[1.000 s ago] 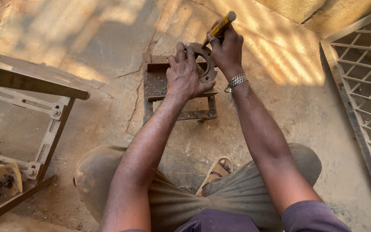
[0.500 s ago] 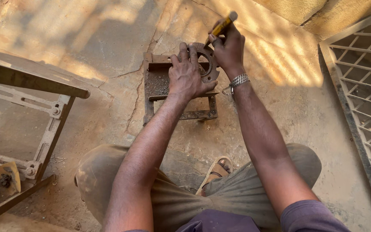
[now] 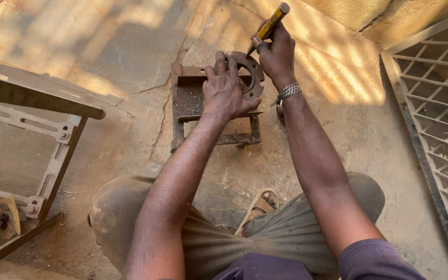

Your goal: The person sits on the ground holding a rusty cast-iron flange mounted on a metal bracket and uses a yellow-handled hand tool to scrape and work around the flange's bolt holes and edges, repositioning the part by hand as they work around it.

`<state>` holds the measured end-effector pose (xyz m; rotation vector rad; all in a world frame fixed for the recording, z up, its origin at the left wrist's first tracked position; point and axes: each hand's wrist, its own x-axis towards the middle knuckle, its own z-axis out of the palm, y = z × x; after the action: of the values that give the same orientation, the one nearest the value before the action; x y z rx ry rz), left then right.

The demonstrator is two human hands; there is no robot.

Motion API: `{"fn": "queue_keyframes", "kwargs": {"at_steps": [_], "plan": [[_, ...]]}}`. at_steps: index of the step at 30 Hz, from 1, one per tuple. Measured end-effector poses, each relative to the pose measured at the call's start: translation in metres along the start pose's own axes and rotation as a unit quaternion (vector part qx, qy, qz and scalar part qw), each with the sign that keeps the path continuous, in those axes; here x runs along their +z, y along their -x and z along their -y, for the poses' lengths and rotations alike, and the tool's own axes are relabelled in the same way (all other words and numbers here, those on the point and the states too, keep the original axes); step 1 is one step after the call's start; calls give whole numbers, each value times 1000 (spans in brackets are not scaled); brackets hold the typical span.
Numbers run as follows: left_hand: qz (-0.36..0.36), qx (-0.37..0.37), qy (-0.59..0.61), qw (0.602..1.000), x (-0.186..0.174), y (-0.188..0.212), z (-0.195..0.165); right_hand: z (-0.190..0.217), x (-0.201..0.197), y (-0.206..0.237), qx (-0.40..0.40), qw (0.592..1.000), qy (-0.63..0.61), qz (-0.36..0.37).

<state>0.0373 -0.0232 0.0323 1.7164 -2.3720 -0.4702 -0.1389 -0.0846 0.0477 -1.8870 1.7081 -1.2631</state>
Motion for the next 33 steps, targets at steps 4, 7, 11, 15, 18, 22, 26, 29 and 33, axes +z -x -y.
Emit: {"fn": "queue_keyframes", "kwargs": {"at_steps": [4, 7, 11, 15, 18, 22, 26, 29, 33], "plan": [[12, -5, -10, 1000, -3, -1, -3, -1, 0, -1, -84, 992, -77, -50], [10, -3, 0, 1000, -5, 0, -3, 0, 2, -1, -28, 999, -12, 31], [8, 1, 1, 1000, -3, -1, -1, 8, -1, 5, -41, 999, -12, -2], [6, 5, 6, 1000, 0, -1, 2, 18, 0, 19, -62, 998, 22, 22], [4, 4, -5, 1000, 0, -1, 1, 20, -3, 22, -83, 996, -22, -10], [44, -5, 1, 999, -2, 0, -2, 15, 0, 20, -62, 996, 42, 47], [4, -4, -14, 1000, -3, -2, -2, 7, 2, 17, -54, 999, -1, 3], [14, -2, -8, 1000, -2, 0, -1, 9, 3, 20, -30, 999, 6, 11], [6, -1, -4, 1000, -3, 0, -1, 21, -2, 21, -62, 997, -35, -31]]}}
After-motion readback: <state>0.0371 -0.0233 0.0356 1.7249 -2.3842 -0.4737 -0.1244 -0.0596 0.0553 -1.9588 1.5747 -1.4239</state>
